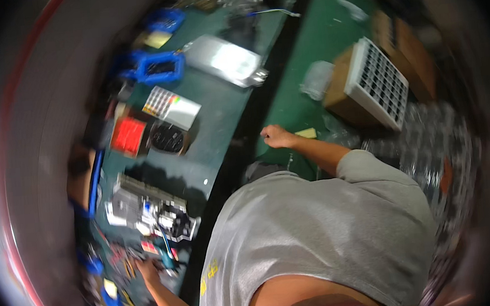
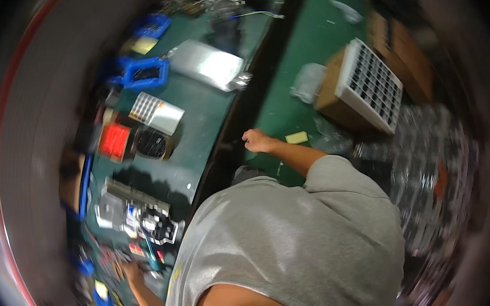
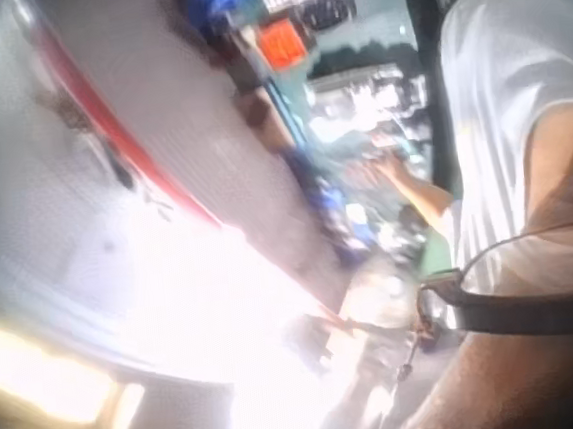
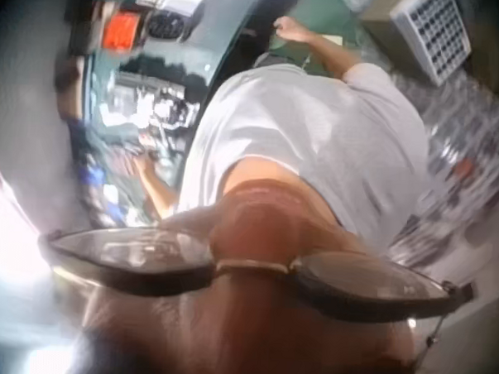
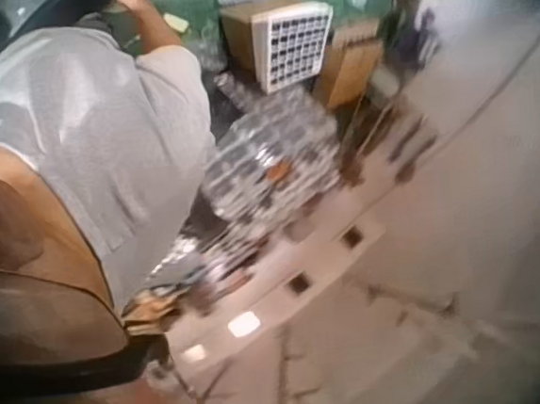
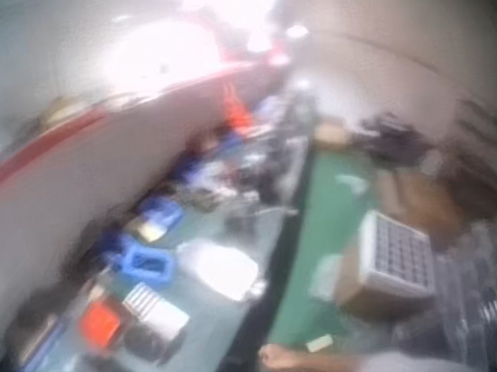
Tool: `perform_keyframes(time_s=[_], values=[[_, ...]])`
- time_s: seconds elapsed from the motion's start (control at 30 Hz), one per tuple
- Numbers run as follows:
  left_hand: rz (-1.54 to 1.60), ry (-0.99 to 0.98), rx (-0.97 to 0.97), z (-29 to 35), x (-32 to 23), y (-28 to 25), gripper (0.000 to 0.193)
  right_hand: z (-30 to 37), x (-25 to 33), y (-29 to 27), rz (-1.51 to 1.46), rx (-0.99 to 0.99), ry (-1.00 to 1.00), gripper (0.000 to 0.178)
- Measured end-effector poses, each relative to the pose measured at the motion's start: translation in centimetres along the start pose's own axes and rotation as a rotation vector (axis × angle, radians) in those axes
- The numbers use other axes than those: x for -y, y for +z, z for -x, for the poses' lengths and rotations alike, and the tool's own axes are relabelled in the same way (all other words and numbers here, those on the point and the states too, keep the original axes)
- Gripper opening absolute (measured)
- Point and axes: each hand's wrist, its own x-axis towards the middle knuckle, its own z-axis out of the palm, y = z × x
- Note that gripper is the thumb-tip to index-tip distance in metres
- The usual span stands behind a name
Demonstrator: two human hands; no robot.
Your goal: The person unpacks a metal casing and attaches it to a motor assembly. They then use a power drill to secure the casing, followed by manual adjustments and the use of a hammer to fit components. Finally, they connect a small circuit board to the assembly.
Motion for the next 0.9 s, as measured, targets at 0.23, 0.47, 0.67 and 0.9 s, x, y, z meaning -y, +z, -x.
perform_keyframes(time_s=[0.23, 0.47, 0.67, 0.9], values=[[-0.742, -0.381, 0.119, -9.6, 1.5, -7.1, 0.008, 23.8, -11.2, 6.2, -0.001, -0.196, 0.706, 0.03], [-0.696, 0.728, -0.65, -20.8, -15.7, -5.9, 0.039, 37.0, -4.7, 12.3, -0.353, -0.064, 1.193, 0.023], [-0.13, 1.159, -0.082, -20.8, -29.2, 15.0, 0.028, 34.0, -7.5, 13.6, -0.276, -0.17, 0.92, 0.027], [-0.488, 1.437, 0.401, 1.6, -27.0, 45.3, 0.017, 29.8, -17.3, 7.5, -0.428, -0.499, 0.947, 0.031]])
